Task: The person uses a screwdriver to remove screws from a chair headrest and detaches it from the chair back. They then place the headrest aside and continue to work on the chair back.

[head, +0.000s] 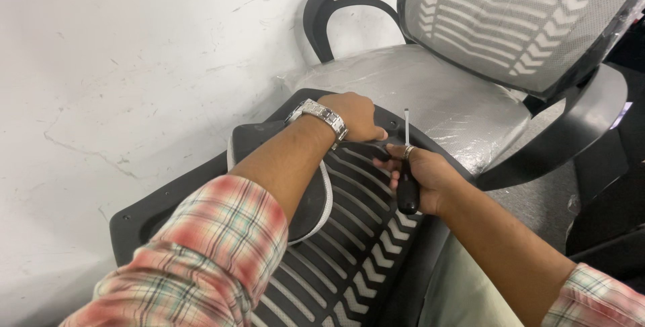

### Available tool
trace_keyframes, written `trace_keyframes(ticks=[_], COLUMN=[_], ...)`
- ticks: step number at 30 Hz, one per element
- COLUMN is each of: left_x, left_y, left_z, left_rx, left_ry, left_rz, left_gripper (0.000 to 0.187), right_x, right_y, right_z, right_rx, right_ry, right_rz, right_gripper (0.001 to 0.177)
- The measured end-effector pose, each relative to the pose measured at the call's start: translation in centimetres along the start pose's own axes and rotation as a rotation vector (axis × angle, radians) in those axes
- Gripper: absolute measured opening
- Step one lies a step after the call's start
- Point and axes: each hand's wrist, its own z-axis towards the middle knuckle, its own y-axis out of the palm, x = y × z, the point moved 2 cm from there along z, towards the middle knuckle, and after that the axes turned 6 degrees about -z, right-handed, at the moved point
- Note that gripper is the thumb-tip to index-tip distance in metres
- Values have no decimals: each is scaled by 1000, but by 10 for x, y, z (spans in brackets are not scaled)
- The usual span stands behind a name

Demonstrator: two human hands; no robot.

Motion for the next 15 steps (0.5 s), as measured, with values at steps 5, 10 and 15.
trace_keyframes(ticks=[5,10,15], left_x=[23,41,38], left_y=[2,20,39], left_z=[-33,-62,-63], left_rx=[174,402,380], left_ry=[-5,92,69], left_rz=[118,144,136], left_gripper=[57,47,33], right_x=[6,7,2], right_y=[-10,-14,-17], right_z=[18,23,15], right_rx=[-25,-12,34], right_ry=[-14,-44,-147], right_rz=[-26,-96,-256], right_gripper=[19,32,18])
